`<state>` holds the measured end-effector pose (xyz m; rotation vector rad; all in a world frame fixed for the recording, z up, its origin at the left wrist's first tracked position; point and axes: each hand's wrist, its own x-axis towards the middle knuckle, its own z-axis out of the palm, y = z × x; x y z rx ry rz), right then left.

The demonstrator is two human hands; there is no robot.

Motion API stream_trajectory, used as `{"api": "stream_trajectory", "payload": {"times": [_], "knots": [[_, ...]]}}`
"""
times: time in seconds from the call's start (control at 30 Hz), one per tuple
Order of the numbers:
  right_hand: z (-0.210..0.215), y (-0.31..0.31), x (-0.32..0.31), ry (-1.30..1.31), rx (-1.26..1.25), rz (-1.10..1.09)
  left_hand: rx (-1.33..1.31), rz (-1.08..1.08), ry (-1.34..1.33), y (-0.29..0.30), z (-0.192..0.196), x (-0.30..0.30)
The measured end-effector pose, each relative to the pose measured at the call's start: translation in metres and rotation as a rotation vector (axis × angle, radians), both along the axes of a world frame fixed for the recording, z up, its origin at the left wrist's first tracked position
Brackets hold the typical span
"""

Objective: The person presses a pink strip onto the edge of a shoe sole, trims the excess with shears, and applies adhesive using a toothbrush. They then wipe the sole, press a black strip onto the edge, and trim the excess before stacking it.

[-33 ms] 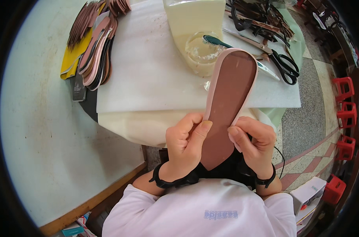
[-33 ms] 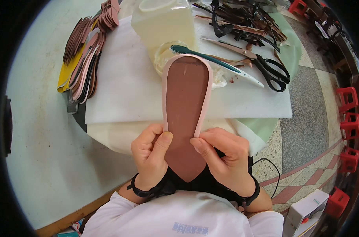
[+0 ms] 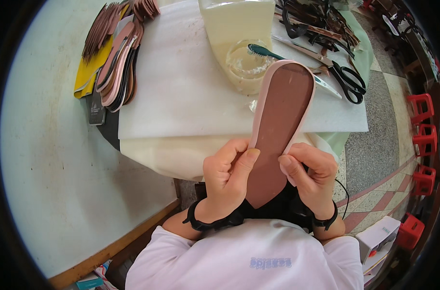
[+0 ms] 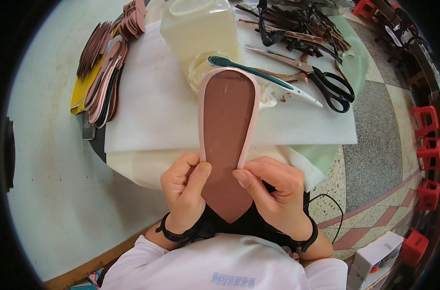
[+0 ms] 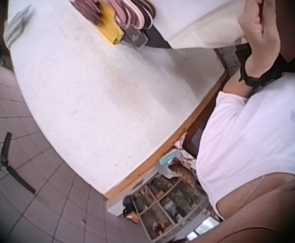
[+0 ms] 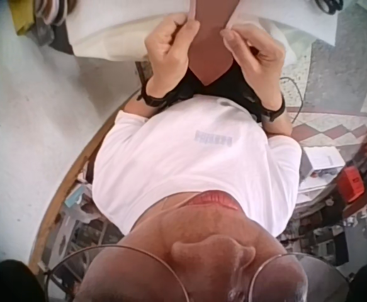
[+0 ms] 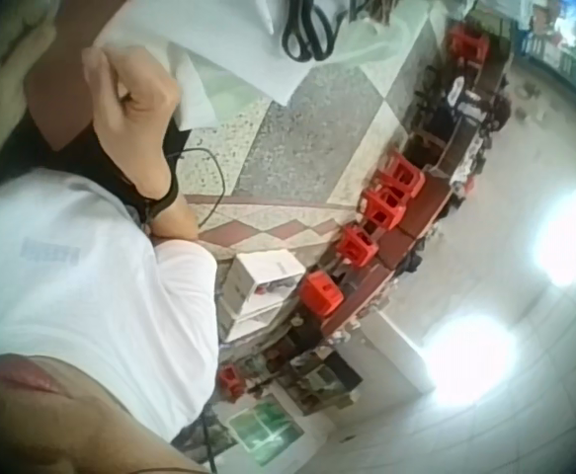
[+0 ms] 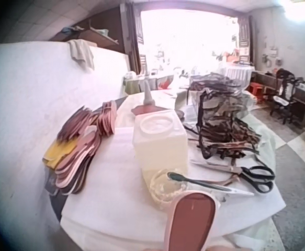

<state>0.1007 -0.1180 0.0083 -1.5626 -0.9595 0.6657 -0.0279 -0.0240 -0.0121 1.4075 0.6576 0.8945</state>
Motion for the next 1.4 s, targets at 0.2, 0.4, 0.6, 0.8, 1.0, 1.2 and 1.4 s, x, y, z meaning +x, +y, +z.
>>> {"api": "stream_trajectory", "payload": {"times": [0.2, 0.4, 0.6, 0.8, 1.0, 1.2, 1.4], "knots": [[-0.011, 0.0, -0.005, 0.097, 0.125, -0.043, -0.008, -0.051, -0.047, -0.003, -0.002, 0.002], [-0.018, 0.001, -0.001, -0.095, 0.205, -0.046, -0.105, -0.105, -0.125, -0.005, -0.003, 0.003], [-0.011, -0.003, -0.001, 0.014, 0.144, -0.068, 0.001, -0.146, -0.058, 0.001, -0.008, 0.001], [-0.006, -0.004, -0.001, 0.18, 0.034, -0.043, 0.164, -0.129, 0.056, 0.005, -0.002, 0.002], [-0.006, -0.004, 0.0, 0.19, 0.033, -0.055, 0.235, -0.136, 0.12, 0.002, -0.001, 0.001], [0.0, -0.003, 0.008, 0.252, 0.088, -0.103, 0.254, -0.199, 0.1, -0.001, -0.004, 0.004], [-0.001, -0.004, 0.019, 0.132, 0.226, -0.153, 0.213, -0.305, 0.109, -0.002, -0.004, 0.005]]}}
